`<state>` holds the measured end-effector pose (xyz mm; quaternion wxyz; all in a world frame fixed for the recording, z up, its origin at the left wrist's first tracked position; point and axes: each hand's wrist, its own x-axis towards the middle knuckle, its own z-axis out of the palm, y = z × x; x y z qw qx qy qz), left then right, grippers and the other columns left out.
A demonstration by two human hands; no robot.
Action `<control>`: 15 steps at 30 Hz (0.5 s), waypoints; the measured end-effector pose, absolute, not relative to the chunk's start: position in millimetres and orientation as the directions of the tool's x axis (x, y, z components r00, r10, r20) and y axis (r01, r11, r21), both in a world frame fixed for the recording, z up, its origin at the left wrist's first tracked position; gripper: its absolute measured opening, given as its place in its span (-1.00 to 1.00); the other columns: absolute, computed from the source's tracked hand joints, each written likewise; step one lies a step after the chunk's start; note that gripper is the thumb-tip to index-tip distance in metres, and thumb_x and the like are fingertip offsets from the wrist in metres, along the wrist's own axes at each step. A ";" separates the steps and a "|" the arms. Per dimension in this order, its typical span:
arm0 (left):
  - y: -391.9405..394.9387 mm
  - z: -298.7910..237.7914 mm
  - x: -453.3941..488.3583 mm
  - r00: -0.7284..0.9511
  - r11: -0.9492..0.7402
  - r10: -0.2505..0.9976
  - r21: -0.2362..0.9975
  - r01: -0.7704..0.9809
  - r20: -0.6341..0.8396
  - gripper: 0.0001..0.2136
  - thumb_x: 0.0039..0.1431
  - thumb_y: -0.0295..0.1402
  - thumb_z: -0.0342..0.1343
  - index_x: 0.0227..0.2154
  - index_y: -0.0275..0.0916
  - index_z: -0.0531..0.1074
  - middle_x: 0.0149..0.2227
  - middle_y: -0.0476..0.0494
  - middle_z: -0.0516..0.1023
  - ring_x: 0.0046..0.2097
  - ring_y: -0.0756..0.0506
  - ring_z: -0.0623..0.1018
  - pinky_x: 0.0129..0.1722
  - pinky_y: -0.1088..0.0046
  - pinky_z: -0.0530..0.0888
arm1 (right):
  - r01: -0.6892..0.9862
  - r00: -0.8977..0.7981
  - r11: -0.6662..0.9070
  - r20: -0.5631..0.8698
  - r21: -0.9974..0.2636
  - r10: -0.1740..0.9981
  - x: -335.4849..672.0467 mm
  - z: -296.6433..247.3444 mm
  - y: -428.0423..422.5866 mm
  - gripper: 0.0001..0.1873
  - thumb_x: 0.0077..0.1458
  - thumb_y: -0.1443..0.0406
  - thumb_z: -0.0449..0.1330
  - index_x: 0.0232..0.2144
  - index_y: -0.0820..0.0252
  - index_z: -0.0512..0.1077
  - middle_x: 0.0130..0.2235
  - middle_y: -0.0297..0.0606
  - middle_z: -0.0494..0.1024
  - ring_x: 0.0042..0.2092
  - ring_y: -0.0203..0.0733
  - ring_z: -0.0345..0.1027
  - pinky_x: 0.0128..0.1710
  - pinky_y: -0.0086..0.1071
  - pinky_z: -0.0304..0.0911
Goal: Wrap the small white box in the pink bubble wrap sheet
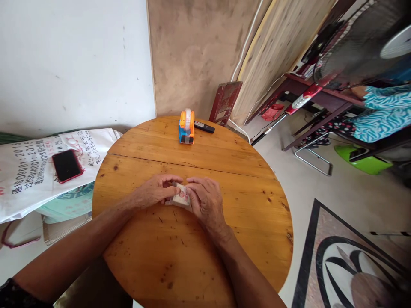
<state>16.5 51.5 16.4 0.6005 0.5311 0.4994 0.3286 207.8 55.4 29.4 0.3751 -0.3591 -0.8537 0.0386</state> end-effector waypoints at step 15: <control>51.3 21.3 19.4 0.296 0.201 0.926 0.969 0.144 -0.236 -0.55 0.06 -0.23 0.14 0.02 -0.31 0.40 -0.39 0.00 0.49 -0.60 0.12 0.31 -0.65 0.60 0.27 | 0.519 -0.467 0.694 0.515 -0.499 0.719 206.3 30.9 62.7 -0.76 0.27 0.35 -0.01 -0.38 0.13 0.42 -0.27 -0.26 0.59 -0.18 -0.19 0.45 -0.07 -0.24 0.19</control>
